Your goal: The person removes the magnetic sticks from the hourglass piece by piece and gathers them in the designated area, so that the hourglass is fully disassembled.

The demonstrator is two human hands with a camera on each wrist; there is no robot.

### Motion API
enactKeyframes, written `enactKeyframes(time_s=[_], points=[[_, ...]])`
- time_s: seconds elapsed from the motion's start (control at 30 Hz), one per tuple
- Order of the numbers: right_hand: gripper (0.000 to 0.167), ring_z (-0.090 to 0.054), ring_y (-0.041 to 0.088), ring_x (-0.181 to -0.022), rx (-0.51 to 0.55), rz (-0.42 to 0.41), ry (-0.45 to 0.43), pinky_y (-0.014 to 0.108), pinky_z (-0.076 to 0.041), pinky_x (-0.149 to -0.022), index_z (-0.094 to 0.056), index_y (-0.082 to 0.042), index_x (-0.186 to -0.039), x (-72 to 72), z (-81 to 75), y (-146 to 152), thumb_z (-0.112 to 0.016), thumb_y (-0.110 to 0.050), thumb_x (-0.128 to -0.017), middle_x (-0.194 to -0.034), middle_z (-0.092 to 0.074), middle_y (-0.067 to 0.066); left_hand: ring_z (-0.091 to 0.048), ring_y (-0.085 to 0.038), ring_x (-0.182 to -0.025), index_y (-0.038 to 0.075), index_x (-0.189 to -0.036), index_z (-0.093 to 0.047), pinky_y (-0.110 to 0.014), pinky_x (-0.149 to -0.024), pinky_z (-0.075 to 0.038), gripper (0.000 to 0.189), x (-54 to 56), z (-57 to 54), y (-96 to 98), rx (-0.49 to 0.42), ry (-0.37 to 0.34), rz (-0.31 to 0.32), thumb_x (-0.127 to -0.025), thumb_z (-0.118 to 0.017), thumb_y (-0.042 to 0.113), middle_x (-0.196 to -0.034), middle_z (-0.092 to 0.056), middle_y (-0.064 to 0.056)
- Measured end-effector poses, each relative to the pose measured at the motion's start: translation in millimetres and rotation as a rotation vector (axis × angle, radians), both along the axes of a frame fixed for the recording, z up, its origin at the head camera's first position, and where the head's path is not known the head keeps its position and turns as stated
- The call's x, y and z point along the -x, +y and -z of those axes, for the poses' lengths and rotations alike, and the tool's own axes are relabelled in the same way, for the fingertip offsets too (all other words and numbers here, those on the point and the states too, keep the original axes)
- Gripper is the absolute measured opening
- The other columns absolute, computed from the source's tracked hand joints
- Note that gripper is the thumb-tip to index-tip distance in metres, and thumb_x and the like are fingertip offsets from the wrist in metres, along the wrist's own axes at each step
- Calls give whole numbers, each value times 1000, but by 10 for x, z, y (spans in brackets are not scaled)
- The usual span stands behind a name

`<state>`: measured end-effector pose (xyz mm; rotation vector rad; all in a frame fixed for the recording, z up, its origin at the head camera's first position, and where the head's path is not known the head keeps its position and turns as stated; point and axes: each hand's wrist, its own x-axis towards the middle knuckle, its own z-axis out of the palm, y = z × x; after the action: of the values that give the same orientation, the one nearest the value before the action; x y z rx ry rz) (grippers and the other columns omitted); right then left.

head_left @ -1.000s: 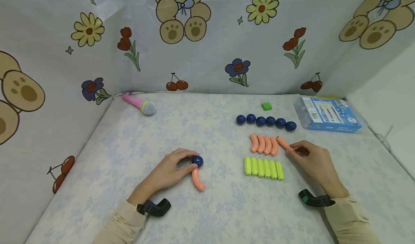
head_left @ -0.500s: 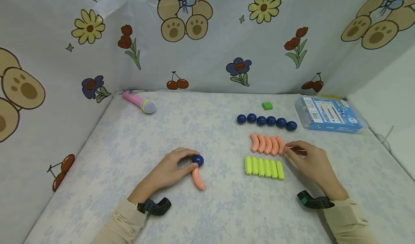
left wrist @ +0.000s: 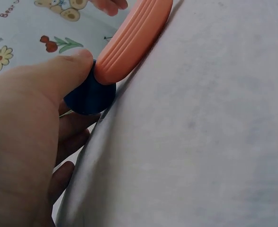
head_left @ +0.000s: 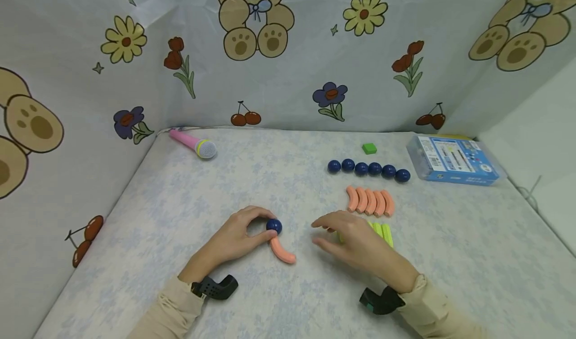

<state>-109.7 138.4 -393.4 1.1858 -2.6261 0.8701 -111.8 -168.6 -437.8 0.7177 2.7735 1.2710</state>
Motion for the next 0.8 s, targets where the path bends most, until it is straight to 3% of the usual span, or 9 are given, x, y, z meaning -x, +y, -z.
enactKeyframes(time_s=[0.17,0.3,0.5,0.8], points=[[28,-68,10,-99,-49,-107,-70,28,-58,-84,-74,-14,-118,-97,14,-384,-77,-30,-96,-111,-74,-2,-62,-13,-121,26,-121,-69,-44,-106,-49,34,4,5,-18,-13,3,4,-92,-78,43,-121,-68,11],[25,-65,6,-98,-78,-105,-108,24,-56,-85,-75,-18,-114,-135,78,-538,-79,-32,-94,-106,-73,-6,-61,-11,-120,27,-120,-69,-43,-106,-49,33,12,2,-17,-20,-14,10,-93,-77,44,-120,-68,13],[21,-63,2,-85,-57,-60,-142,19,-54,-74,-77,-18,-110,-149,142,-550,-81,-27,-92,-96,-72,-8,-62,-10,-120,27,-120,-69,-42,-106,-50,32,23,3,-7,-20,-2,12,-94,-75,45,-120,-68,13],[15,-59,-2,-75,-69,-57,-129,15,-49,-64,-80,-17,-110,-98,107,-474,-77,-20,-95,-91,-74,-7,-62,-9,-120,26,-120,-71,-40,-105,-50,28,27,5,-19,-20,25,31,-96,-75,38,-121,-68,12]])
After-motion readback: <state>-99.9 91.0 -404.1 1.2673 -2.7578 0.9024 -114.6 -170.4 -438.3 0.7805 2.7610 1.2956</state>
